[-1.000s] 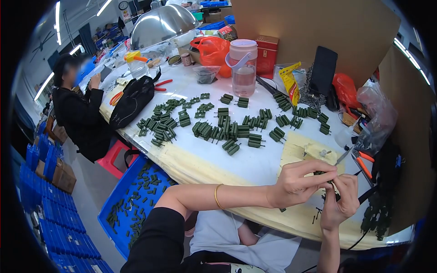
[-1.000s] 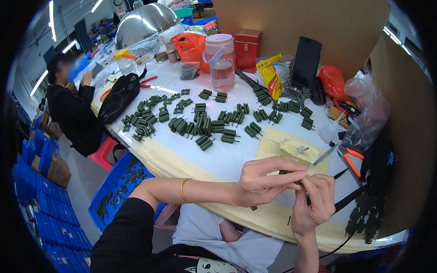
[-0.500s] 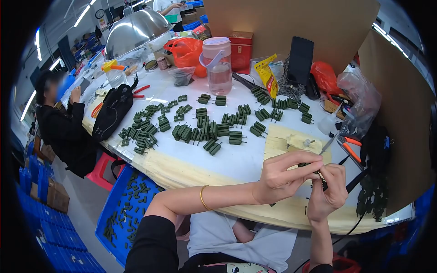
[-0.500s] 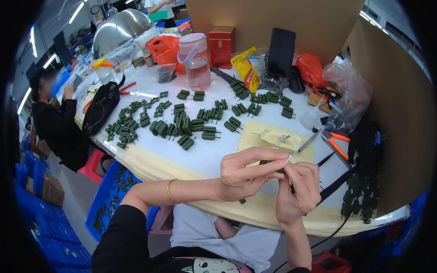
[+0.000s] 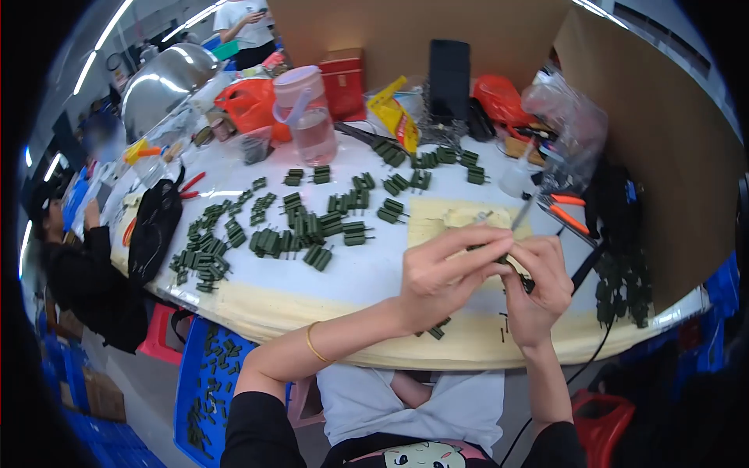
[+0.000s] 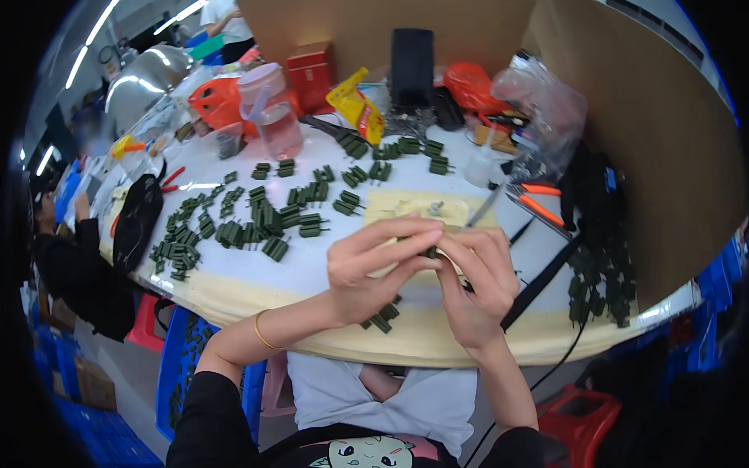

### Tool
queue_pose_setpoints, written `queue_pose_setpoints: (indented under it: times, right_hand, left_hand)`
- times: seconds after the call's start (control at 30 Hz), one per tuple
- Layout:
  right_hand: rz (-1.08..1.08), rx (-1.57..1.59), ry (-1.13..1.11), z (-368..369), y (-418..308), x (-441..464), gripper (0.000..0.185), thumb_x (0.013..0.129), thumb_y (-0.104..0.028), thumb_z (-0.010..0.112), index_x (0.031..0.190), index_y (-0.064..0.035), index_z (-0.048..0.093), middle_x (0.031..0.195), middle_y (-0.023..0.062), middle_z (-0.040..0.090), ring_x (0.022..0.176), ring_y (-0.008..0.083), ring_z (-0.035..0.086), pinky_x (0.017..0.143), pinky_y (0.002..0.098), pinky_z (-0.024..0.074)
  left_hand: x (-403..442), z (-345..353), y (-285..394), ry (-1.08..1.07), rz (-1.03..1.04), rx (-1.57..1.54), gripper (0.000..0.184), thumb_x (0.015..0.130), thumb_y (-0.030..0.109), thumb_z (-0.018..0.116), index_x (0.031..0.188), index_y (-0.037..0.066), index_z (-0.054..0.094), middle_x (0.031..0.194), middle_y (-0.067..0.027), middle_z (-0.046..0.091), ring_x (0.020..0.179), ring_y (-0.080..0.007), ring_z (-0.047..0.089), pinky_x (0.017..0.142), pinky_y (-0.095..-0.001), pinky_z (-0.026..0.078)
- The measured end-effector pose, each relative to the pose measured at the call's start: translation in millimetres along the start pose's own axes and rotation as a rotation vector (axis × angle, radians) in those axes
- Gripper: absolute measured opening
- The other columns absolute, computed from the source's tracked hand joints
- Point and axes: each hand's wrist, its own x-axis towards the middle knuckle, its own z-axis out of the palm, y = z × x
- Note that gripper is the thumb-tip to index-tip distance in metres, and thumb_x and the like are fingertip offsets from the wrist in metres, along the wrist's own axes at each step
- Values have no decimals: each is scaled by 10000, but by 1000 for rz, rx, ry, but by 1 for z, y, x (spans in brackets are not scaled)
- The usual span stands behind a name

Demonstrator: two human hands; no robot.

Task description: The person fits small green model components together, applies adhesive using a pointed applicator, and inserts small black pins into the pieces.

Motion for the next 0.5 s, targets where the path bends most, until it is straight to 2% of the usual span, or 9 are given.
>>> queue_pose_setpoints:
  times: [0.03,0.1,0.17,0.27,0.5]
  right_hand:
    - [19,-38,5,-5,3,4,337,629,113,670,937,-17,712,838,46,634,776,214,517,697,298,447]
    - [-12,18,-82,-13,7,10,351,634,88,689,959,-42,721,877,32,642,848,208,513,756,301,446]
    - [-4,5,-92,-18,9,14,357,636,83,693,966,-49,724,890,27,645,868,205,511,774,303,445]
    - [-17,54,-156,-21,10,18,374,641,68,705,987,-72,731,928,14,652,928,197,508,829,307,443]
    - [86,128,-187,-20,8,19,378,648,43,728,1001,-93,735,955,1,657,971,189,512,873,312,442]
  left_hand:
    - [4,0,3,-10,-5,-41,393,697,-49,751,1081,21,710,1126,-114,681,958,-226,666,828,-300,544]
    - [12,-3,12,21,-196,-128,421,694,-46,759,1105,23,702,1151,-119,677,966,-213,662,838,-290,534]
    - [17,-10,11,-31,-227,-109,458,685,-69,748,1129,29,693,1143,-119,684,948,-203,664,824,-272,532]
    - [9,-21,1,-137,-200,-27,464,680,-107,699,1121,37,698,1112,-98,698,917,-200,673,830,-269,536]
    - [8,-21,-3,-136,-207,-43,427,684,-129,666,1079,29,704,1065,-95,713,892,-184,676,805,-262,538]
